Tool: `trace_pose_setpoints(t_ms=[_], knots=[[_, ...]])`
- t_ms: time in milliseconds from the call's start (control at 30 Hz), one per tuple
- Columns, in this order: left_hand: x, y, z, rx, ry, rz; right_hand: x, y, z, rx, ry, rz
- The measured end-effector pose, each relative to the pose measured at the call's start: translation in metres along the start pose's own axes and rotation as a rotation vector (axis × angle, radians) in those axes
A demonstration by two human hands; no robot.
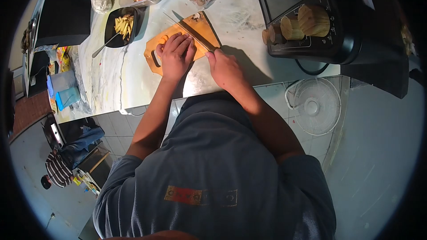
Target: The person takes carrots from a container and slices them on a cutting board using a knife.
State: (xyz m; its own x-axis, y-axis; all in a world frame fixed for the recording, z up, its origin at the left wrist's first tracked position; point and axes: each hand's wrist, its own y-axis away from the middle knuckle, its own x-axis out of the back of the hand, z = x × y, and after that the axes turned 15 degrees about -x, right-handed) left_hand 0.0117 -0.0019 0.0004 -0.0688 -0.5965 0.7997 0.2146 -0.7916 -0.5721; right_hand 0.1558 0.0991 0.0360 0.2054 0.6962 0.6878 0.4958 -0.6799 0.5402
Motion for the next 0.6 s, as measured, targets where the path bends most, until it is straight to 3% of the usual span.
trace_pose_setpoints(t_ms=[600], knots=[[0.0004, -0.0005, -0.0001, 0.03, 0.019, -0.008, -0.0006, -0.0054, -0.0045, 0.004, -0.004, -0.027]])
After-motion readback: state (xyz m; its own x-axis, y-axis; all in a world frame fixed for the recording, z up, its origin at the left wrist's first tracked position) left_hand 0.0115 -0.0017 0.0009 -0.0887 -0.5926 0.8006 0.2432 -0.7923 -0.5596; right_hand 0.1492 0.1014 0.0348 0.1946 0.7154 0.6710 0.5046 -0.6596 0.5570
